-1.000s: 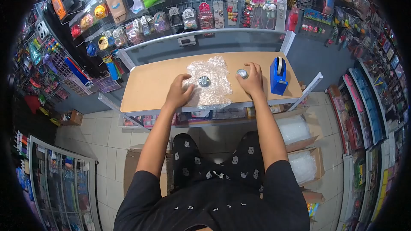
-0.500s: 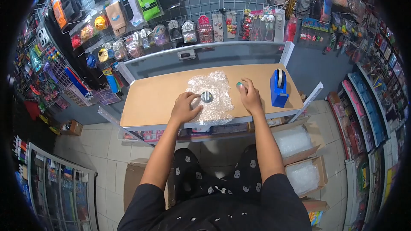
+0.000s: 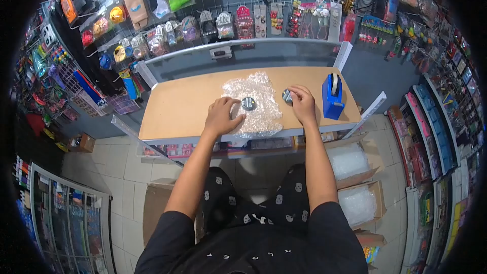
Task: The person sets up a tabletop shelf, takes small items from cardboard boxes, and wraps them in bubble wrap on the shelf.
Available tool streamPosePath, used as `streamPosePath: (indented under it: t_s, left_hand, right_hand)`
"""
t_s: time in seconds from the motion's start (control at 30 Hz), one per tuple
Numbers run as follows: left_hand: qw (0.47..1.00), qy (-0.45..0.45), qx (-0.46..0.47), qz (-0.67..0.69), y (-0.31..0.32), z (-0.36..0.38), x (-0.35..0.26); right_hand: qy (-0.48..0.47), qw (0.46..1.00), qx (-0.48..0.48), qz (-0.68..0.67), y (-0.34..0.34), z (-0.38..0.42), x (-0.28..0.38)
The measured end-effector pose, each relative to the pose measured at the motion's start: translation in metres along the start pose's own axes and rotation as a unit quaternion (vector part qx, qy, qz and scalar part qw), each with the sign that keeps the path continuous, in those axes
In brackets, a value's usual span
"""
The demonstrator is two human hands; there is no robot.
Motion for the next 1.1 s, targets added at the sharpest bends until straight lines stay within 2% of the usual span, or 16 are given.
streamPosePath:
  t_s: [0.1,0.2,0.3,0.4,0.5,0.57,0.63,0.73,0.83,0.97,1.1]
  left_hand:
    - [1.000,0.008,0.005,0.015,-0.002,-0.002,0.001]
    - [1.000,0.010,0.008,0.018,-0.002,-0.002,0.001]
    - [1.000,0.014,0.005,0.011,-0.001,-0.001,0.000]
    - [1.000,0.018,0.005,-0.002,0.005,0.002,0.003]
    - [1.000,0.017,0.013,-0.008,0.006,-0.002,0.002]
    - [1.000,0.015,0.016,-0.008,0.004,-0.003,0.002]
    - [1.000,0.016,0.019,-0.004,0.005,-0.002,0.001]
    - [1.000,0.018,0.017,-0.001,0.004,-0.001,0.000]
    - [1.000,0.015,0.021,-0.003,0.003,-0.001,0.001]
    - [0.999,-0.013,0.039,-0.019,0.006,-0.004,-0.002]
    - [0.997,-0.039,0.037,-0.048,0.004,-0.011,-0.004]
  right_hand:
    - [0.014,0.995,0.038,0.096,0.002,0.004,0.011]
    - [-0.109,0.961,-0.015,0.252,0.006,0.007,0.019]
    - [-0.069,0.963,-0.027,0.259,0.004,0.006,0.019]
    - [0.028,0.984,-0.029,0.176,0.003,0.004,0.026]
    - [0.073,0.989,0.034,0.128,0.024,0.011,0.049]
    - [-0.020,0.992,0.079,0.101,0.050,0.017,0.061]
    - [-0.106,0.989,0.107,0.006,0.069,0.020,0.095]
    - [-0.138,0.976,0.166,0.034,0.095,0.022,0.095]
    - [-0.093,0.964,0.207,0.139,0.103,0.034,0.075]
    - [-0.093,0.963,0.235,0.094,0.101,0.034,0.077]
    - [-0.110,0.964,0.211,0.118,0.102,0.035,0.075]
Point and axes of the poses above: each hand's wrist, its own z-axis away from the middle knuckle, its own y-axis out of the palm, x = y × z, the point moved 7 cm from there along -z, towards the middle knuckle, and after that the axes turned 6 degrees about -x, right-handed, at the moved point
